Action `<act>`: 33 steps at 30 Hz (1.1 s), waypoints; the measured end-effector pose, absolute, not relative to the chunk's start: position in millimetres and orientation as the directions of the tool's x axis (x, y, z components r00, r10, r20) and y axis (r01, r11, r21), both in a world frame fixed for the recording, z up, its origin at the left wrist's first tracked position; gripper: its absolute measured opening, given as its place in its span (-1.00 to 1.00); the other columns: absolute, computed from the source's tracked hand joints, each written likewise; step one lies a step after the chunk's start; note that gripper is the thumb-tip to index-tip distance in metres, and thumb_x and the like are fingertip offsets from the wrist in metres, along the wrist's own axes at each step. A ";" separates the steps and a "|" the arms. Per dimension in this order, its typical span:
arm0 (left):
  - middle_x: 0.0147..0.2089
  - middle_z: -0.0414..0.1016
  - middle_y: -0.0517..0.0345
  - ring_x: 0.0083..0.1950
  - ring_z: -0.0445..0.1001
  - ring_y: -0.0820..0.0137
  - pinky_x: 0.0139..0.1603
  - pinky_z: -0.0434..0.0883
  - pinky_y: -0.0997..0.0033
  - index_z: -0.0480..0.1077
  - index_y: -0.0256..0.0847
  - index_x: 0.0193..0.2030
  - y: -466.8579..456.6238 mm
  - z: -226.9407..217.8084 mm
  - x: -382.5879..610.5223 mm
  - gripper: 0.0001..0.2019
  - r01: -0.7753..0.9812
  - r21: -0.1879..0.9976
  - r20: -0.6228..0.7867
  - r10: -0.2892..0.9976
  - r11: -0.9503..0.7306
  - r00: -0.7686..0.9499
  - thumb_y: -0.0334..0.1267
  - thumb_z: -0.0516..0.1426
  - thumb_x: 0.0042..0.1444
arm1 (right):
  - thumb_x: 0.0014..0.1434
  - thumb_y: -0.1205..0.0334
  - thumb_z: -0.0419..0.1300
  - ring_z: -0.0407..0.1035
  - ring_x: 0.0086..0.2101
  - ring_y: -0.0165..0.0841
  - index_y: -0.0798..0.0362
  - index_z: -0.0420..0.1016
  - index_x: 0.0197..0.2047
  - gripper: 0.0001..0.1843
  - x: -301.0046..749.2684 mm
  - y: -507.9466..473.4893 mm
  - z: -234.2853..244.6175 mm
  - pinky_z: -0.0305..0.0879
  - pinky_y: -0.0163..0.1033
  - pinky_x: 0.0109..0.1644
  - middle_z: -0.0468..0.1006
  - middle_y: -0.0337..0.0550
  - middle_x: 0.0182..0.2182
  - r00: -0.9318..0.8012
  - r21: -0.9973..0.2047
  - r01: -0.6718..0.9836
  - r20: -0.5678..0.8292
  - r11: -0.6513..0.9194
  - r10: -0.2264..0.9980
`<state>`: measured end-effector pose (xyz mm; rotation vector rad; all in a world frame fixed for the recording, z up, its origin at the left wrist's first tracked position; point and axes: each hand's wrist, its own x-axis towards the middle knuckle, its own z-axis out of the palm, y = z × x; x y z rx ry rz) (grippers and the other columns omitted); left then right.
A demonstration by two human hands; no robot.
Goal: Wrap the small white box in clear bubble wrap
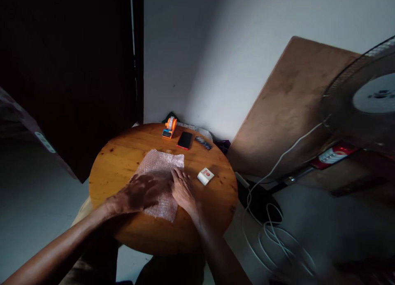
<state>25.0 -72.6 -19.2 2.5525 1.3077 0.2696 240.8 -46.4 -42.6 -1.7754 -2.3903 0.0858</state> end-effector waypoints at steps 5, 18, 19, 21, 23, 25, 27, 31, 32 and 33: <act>0.40 0.22 -0.16 0.44 0.13 0.00 0.43 0.07 -0.08 0.29 -0.19 0.31 -31.6 -5.7 30.3 -0.46 0.815 0.245 0.045 0.846 -0.525 0.531 -0.09 0.14 0.21 | 0.35 0.23 -0.02 0.15 0.29 -0.06 0.12 0.24 0.35 -0.47 235.6 -35.0 -33.1 0.00 0.15 0.35 0.21 0.05 0.36 -0.275 -0.131 0.952 0.035 0.278 0.961; 0.50 0.04 -0.11 0.52 -0.11 -0.04 0.47 -0.16 -0.20 0.16 -0.17 0.40 -0.6 -56.0 26.2 -0.14 0.835 0.293 0.113 0.884 -0.466 0.454 0.26 0.17 0.05 | 0.36 0.17 0.00 0.19 0.26 -0.07 0.08 0.25 0.34 -0.48 249.5 -10.2 -38.3 0.03 0.16 0.33 0.25 0.03 0.34 -0.266 -0.201 0.937 0.119 0.285 0.957; 0.50 0.04 -0.09 0.52 -0.11 -0.04 0.46 -0.16 -0.21 0.15 -0.15 0.41 -0.7 -54.9 26.2 -0.14 0.837 0.298 0.105 0.888 -0.458 0.449 0.26 0.17 0.05 | 0.36 0.19 -0.02 0.20 0.26 -0.08 0.08 0.25 0.34 -0.49 250.0 -9.6 -38.7 0.04 0.15 0.33 0.25 0.03 0.34 -0.255 -0.205 0.940 0.114 0.274 0.960; 0.49 0.05 -0.08 0.52 -0.10 -0.05 0.46 -0.16 -0.24 0.13 -0.12 0.41 -0.6 -54.2 25.6 -0.14 0.839 0.302 0.101 0.890 -0.453 0.444 0.26 0.16 0.05 | 0.37 0.23 -0.07 0.21 0.25 -0.10 0.09 0.26 0.33 -0.50 251.9 -7.9 -39.9 0.07 0.13 0.32 0.26 0.02 0.34 -0.238 -0.212 0.943 0.110 0.257 0.965; 0.49 0.05 -0.09 0.51 -0.10 -0.05 0.45 -0.18 -0.26 0.12 -0.14 0.42 -0.3 -55.2 24.6 -0.13 0.838 0.296 0.110 0.888 -0.458 0.447 0.27 0.15 0.05 | 0.38 0.27 -0.11 0.22 0.25 -0.11 0.10 0.27 0.32 -0.51 254.6 -6.0 -41.7 0.07 0.12 0.33 0.28 0.03 0.33 -0.241 -0.216 0.940 0.120 0.262 0.963; 0.49 0.04 -0.12 0.51 -0.10 -0.06 0.44 -0.20 -0.28 0.12 -0.17 0.42 -0.5 -56.3 23.6 -0.12 0.843 0.285 0.115 0.890 -0.456 0.442 0.26 0.15 0.05 | 0.37 0.31 -0.12 0.21 0.26 -0.12 0.12 0.28 0.31 -0.50 257.0 -4.5 -43.2 0.07 0.11 0.34 0.29 0.04 0.32 -0.247 -0.223 0.936 0.137 0.273 0.959; 0.49 0.03 -0.14 0.51 -0.10 -0.06 0.44 -0.20 -0.29 0.13 -0.19 0.42 -1.1 -56.5 23.3 -0.12 0.852 0.277 0.104 0.895 -0.444 0.433 0.25 0.15 0.04 | 0.36 0.33 -0.12 0.22 0.25 -0.13 0.12 0.29 0.30 -0.50 257.9 -3.9 -43.9 0.08 0.09 0.34 0.29 0.04 0.32 -0.243 -0.233 0.933 0.151 0.273 0.958; 0.49 0.03 -0.16 0.50 -0.08 -0.09 0.42 -0.18 -0.32 0.12 -0.21 0.42 -3.2 -56.1 23.8 -0.12 0.858 0.276 0.111 0.901 -0.432 0.419 0.25 0.14 0.05 | 0.34 0.34 -0.12 0.23 0.25 -0.14 0.10 0.30 0.30 -0.50 256.7 -4.4 -43.0 0.10 0.06 0.35 0.30 0.02 0.31 -0.219 -0.234 0.939 0.165 0.253 0.962; 0.49 0.03 -0.17 0.50 -0.08 -0.09 0.42 -0.17 -0.32 0.13 -0.21 0.42 -3.6 -56.5 23.9 -0.13 0.859 0.274 0.123 0.901 -0.433 0.415 0.25 0.14 0.06 | 0.35 0.34 -0.11 0.24 0.24 -0.14 0.10 0.30 0.30 -0.50 256.4 -4.4 -42.9 0.10 0.06 0.35 0.30 0.02 0.31 -0.215 -0.233 0.940 0.164 0.250 0.963; 0.49 0.04 -0.17 0.50 -0.07 -0.09 0.42 -0.17 -0.31 0.13 -0.21 0.41 -3.8 -57.0 23.7 -0.13 0.859 0.271 0.137 0.900 -0.435 0.413 0.25 0.15 0.05 | 0.35 0.34 -0.11 0.25 0.24 -0.14 0.11 0.31 0.30 -0.50 256.3 -4.4 -43.0 0.10 0.06 0.35 0.30 0.03 0.31 -0.213 -0.232 0.941 0.163 0.247 0.963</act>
